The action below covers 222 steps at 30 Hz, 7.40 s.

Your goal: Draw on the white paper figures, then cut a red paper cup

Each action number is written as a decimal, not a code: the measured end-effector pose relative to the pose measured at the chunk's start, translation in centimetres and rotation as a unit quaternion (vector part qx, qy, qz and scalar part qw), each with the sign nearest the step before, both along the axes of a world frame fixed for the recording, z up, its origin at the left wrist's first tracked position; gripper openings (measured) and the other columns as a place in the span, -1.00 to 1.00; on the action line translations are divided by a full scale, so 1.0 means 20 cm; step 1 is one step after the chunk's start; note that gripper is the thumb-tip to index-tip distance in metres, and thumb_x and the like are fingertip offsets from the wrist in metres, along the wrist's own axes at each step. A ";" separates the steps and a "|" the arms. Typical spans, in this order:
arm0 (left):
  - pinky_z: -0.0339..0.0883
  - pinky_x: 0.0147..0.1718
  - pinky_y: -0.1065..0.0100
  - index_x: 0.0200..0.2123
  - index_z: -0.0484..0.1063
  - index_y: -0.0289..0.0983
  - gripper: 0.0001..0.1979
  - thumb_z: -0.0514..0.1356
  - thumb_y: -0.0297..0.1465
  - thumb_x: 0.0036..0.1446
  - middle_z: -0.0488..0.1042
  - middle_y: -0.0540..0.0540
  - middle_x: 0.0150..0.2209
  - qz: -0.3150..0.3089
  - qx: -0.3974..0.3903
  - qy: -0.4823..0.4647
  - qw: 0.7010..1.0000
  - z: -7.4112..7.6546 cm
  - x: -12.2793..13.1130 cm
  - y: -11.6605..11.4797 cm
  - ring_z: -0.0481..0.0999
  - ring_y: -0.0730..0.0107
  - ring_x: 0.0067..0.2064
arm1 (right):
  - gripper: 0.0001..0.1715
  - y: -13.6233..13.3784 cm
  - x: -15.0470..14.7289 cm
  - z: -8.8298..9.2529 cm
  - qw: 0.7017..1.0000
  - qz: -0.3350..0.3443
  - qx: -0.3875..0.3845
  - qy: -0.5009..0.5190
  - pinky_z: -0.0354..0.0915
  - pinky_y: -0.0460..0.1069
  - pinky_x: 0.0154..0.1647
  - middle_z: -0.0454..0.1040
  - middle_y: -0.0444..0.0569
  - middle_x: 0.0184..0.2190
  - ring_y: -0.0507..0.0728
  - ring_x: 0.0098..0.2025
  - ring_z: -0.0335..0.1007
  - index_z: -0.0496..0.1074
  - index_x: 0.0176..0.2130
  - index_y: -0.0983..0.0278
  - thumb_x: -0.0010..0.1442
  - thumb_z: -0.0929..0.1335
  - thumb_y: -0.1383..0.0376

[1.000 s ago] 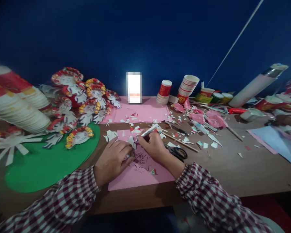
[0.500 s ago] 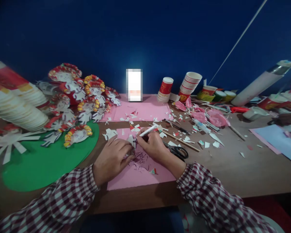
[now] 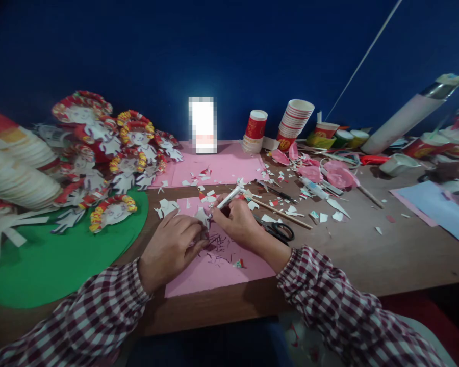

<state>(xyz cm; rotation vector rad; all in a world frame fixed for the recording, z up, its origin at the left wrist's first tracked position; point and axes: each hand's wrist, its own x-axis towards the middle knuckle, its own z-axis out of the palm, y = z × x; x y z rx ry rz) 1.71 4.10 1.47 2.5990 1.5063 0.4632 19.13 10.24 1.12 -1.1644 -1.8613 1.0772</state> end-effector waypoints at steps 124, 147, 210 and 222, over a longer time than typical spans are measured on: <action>0.05 0.08 -0.06 -0.26 0.41 -0.27 -0.71 0.04 -0.18 0.20 0.44 -0.10 -0.26 0.001 0.012 -0.003 1.000 -0.01 0.00 0.00 0.39 0.22 -0.15 | -0.76 0.00 0.00 0.02 0.998 0.044 0.034 -0.040 0.11 -0.09 -0.45 0.30 -0.13 -0.53 0.00 -0.47 0.17 0.35 -0.46 0.32 0.18 0.26 0.25; 0.09 0.05 -0.05 -0.28 0.41 -0.27 -0.73 0.05 -0.20 0.20 0.44 -0.10 -0.27 -0.006 0.028 -0.005 1.000 -0.01 0.00 0.00 0.39 0.23 -0.17 | -0.81 0.00 0.00 0.02 0.998 0.046 0.030 -0.041 0.14 -0.08 -0.41 0.35 -0.11 -0.49 0.01 -0.45 0.20 0.39 -0.37 0.32 0.19 0.26 0.27; 0.09 0.05 -0.02 -0.25 0.40 -0.27 -0.77 0.05 -0.25 0.20 0.45 -0.10 -0.25 -0.001 0.016 0.021 1.000 -0.01 0.00 0.00 0.39 0.20 -0.14 | -0.77 0.01 0.01 -0.01 0.998 0.045 0.011 -0.052 0.05 -0.10 -0.50 0.25 -0.17 -0.58 -0.02 -0.52 0.11 0.39 -0.37 0.34 0.17 0.26 0.23; 0.09 0.05 -0.02 -0.23 0.40 -0.29 -0.78 0.05 -0.30 0.20 0.46 -0.13 -0.23 -0.002 0.021 0.017 1.000 -0.01 0.00 0.00 0.40 0.17 -0.14 | -0.79 0.00 0.01 0.01 0.998 0.052 0.000 -0.048 0.07 -0.09 -0.50 0.29 -0.14 -0.56 -0.01 -0.50 0.14 0.37 -0.39 0.33 0.17 0.26 0.24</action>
